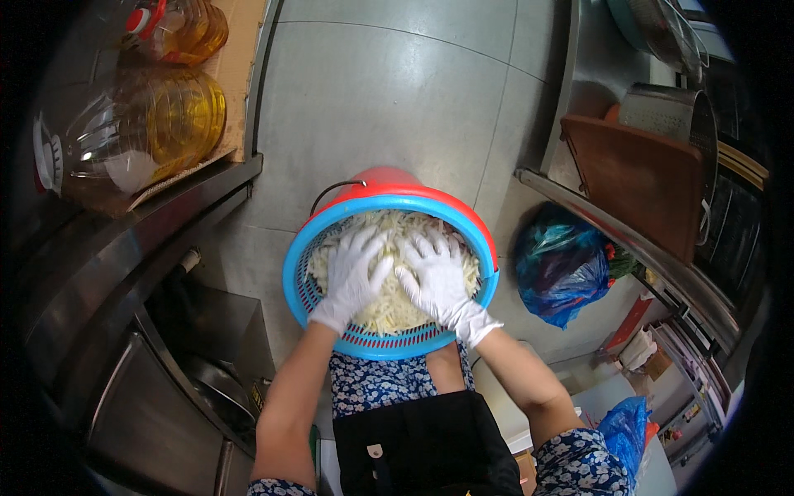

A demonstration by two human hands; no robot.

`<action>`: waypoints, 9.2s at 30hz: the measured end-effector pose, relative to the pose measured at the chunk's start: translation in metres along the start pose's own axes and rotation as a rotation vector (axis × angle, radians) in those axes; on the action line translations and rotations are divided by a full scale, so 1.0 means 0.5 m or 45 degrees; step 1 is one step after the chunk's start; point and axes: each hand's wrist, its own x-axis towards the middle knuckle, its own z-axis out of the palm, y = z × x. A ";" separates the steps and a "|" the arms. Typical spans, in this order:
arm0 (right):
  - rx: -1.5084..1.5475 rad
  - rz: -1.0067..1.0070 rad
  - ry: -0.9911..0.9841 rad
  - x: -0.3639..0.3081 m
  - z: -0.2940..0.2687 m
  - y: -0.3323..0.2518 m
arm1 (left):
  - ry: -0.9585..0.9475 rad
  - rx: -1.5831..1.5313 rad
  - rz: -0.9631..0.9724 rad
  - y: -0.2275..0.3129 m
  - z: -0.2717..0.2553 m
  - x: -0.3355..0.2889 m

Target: The person opens a plastic bag of green beans and pours them into a metal bowl. They wash the beans under running water in a sink, rinsing and draining the water multiple times. Finally, the person squeezes shredded cabbage in a blue colander over a red bucket to remove excess water.

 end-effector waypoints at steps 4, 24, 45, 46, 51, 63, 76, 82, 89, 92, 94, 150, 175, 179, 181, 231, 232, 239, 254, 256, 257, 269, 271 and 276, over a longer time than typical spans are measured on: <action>0.003 -0.071 0.217 -0.056 0.034 -0.016 | 0.193 0.114 -0.039 0.038 0.050 -0.091; -0.102 -0.211 0.338 0.012 0.107 0.021 | 0.419 0.282 -0.118 -0.030 0.128 -0.053; -0.077 -0.178 0.208 0.054 0.093 0.017 | 0.390 0.268 -0.152 -0.049 0.122 -0.028; -0.063 -0.187 0.220 0.057 0.092 0.018 | 0.391 0.274 -0.151 -0.050 0.121 -0.026; -0.035 -0.196 0.232 0.070 0.093 0.018 | 0.381 0.222 -0.169 -0.053 0.118 -0.019; -0.039 -0.151 0.168 0.082 0.100 0.017 | 0.342 0.250 -0.181 -0.058 0.111 -0.007; -0.083 -0.108 0.128 0.091 0.098 0.013 | 0.324 0.277 -0.248 -0.061 0.111 0.004; -0.098 -0.126 0.177 0.097 0.099 0.014 | 0.374 0.270 -0.214 -0.060 0.109 0.009; -0.136 -0.164 0.187 0.103 0.094 0.014 | 0.386 0.254 -0.209 -0.061 0.110 0.010; -0.119 -0.172 0.217 0.106 0.093 0.014 | 0.380 0.236 -0.210 -0.064 0.109 0.010; -0.101 -0.171 0.206 0.107 0.091 0.014 | 0.378 0.235 -0.210 -0.064 0.108 0.011; -0.160 -0.041 -0.737 0.210 -0.013 -0.009 | -0.201 -0.131 -0.594 -0.070 0.019 0.022; -0.125 -0.175 0.190 0.020 0.078 0.021 | 0.446 0.170 -0.443 0.001 0.138 -0.054; -0.137 -0.174 0.182 0.043 0.080 0.020 | 0.474 0.214 -0.450 -0.012 0.144 -0.044; -0.138 -0.166 0.193 0.052 0.082 0.020 | 0.469 0.218 -0.466 -0.017 0.145 -0.040; -0.078 0.037 -0.276 0.120 0.083 0.009 | 0.397 0.237 -0.503 -0.049 0.120 0.005; -0.082 0.058 -0.315 0.121 0.083 0.010 | 0.419 0.228 -0.493 -0.049 0.119 0.007; -0.091 0.047 -0.304 0.121 0.091 0.015 | 0.431 0.246 -0.474 -0.046 0.115 0.009; -0.060 0.000 -0.134 0.126 0.093 0.013 | 0.329 0.220 -0.554 -0.043 0.111 0.011; -0.034 0.014 -0.122 0.126 0.092 0.012 | 0.352 0.213 -0.528 -0.045 0.111 0.013; -0.031 0.008 -0.096 0.127 0.093 0.012 | 0.355 0.206 -0.524 -0.046 0.111 0.014; 0.044 0.052 -0.034 0.131 0.095 0.007 | 0.288 0.109 -0.540 -0.047 0.102 0.020; 0.042 0.060 -0.029 0.134 0.094 0.005 | 0.231 0.056 -0.574 -0.055 0.106 0.017; 0.102 0.102 -0.114 0.142 0.088 0.001 | 0.289 0.136 -0.496 -0.072 0.128 0.009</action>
